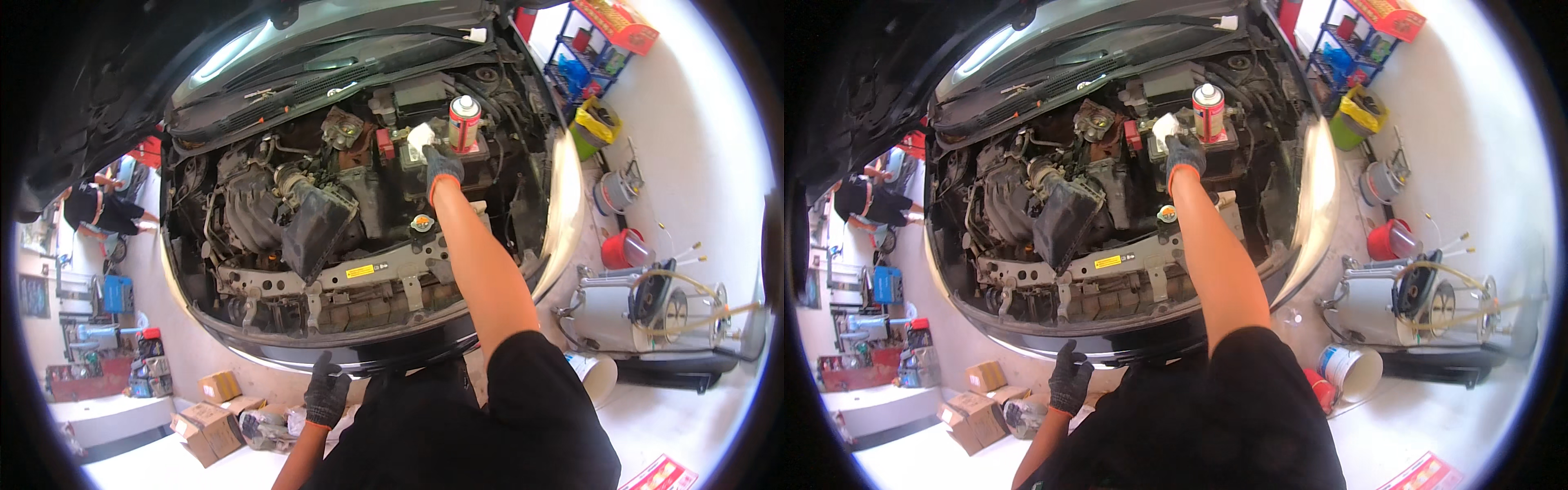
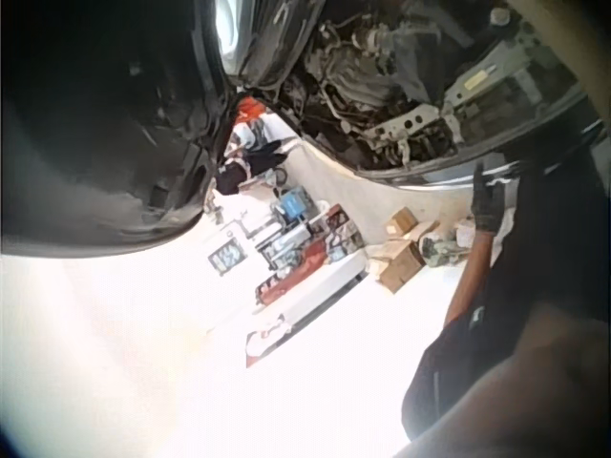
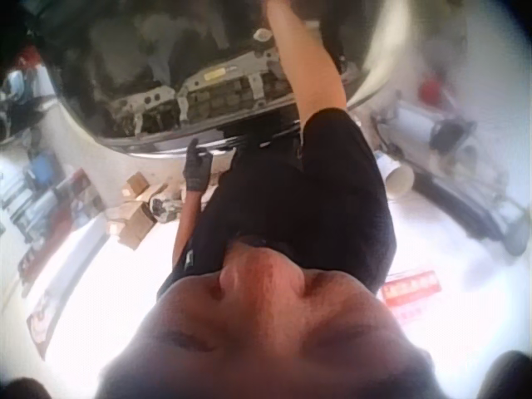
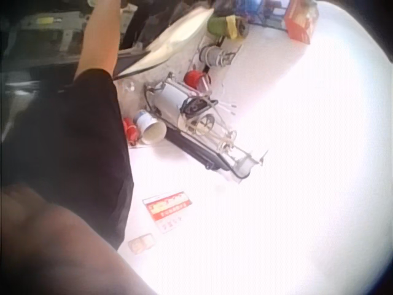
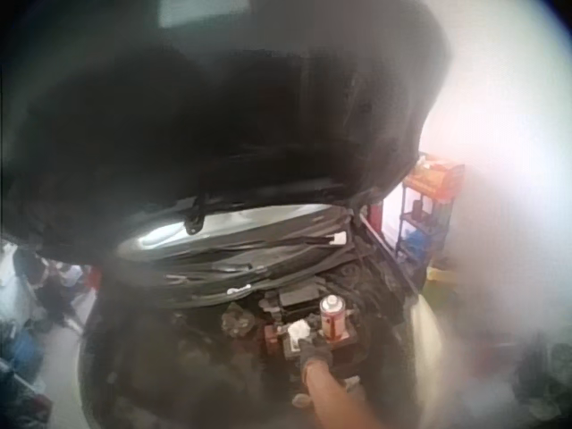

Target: The person cleans the throttle body of a car engine by spraying a liquid from a can and wiping the interior components with a white cloth. They move aside parts of the air intake system to access the area.

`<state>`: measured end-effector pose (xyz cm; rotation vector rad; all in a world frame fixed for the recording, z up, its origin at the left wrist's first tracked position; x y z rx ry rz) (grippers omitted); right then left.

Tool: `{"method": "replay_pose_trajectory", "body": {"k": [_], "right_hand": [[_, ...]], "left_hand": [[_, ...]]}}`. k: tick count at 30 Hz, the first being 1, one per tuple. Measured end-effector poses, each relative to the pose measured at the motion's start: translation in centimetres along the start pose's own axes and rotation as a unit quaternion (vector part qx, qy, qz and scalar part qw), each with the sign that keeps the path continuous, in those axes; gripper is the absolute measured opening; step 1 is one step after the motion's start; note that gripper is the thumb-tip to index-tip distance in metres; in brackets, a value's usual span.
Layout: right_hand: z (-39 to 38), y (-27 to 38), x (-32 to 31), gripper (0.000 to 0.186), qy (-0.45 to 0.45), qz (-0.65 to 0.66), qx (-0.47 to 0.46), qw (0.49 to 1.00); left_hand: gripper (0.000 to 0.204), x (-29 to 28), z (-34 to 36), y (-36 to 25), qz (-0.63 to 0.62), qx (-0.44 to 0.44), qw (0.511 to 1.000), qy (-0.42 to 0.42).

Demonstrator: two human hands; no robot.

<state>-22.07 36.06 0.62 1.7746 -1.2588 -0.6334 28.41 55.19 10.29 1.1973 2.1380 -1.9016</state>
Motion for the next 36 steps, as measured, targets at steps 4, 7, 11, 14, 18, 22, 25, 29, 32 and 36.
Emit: {"method": "replay_pose_trajectory", "body": {"k": [4,7,11,14,18,22,25,29,32,36], "right_hand": [[2.8,-1.7,-0.5,0.050,-0.080,-0.119,-0.040,0.989],[-1.3,-2.4,-3.9,0.051,-0.036,0.033,-0.118,0.992],[-3.1,6.1,-7.5,0.077,-0.148,-0.200,-0.362,0.898],[0.0,12.5,-5.9,0.081,-0.118,-0.268,-0.479,0.828],[3.2,16.0,-5.2,0.074,-0.035,-0.264,-0.486,0.833],[-7.3,18.6,-6.3,0.056,-0.062,-0.142,-0.539,0.828],[-12.2,16.5,-9.4,0.052,0.071,-0.115,-0.391,0.910],[-18.6,4.7,-6.5,0.078,0.247,-0.201,-0.395,0.862],[-33.0,-1.4,-3.6,0.078,0.327,-0.180,-0.277,0.885],[-43.2,-6.8,2.7,0.093,0.455,-0.286,-0.368,0.759]], "left_hand": [[0.063,0.1,-3.5,2.1,0.084,-0.054,0.995,-0.018],[0.061,-0.7,-7.5,4.3,0.139,-0.095,0.984,-0.060],[0.061,-0.3,-12.7,8.4,0.168,-0.215,0.961,-0.036],[0.063,0.3,-13.1,8.8,0.239,-0.236,0.942,0.005],[0.066,-0.2,-13.2,9.9,0.232,-0.229,0.945,-0.020],[0.066,-1.5,-18.7,10.1,0.199,-0.297,0.932,-0.064],[0.062,-2.6,-19.8,9.8,0.155,-0.387,0.907,-0.053],[0.062,-4.3,-18.3,13.7,0.135,-0.293,0.942,-0.094],[0.069,-4.6,-17.4,13.8,0.013,-0.274,0.953,-0.132],[0.064,-7.4,-14.3,15.5,-0.002,-0.126,0.982,-0.143]]}}
Point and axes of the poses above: each hand's wrist, its own z-axis towards the middle knuckle, its own x-axis out of the palm, y = z × x, the point moved 2 cm from there along z, towards the middle knuckle, and after that the axes turned 9 degrees about x, right-handed, at the moved point
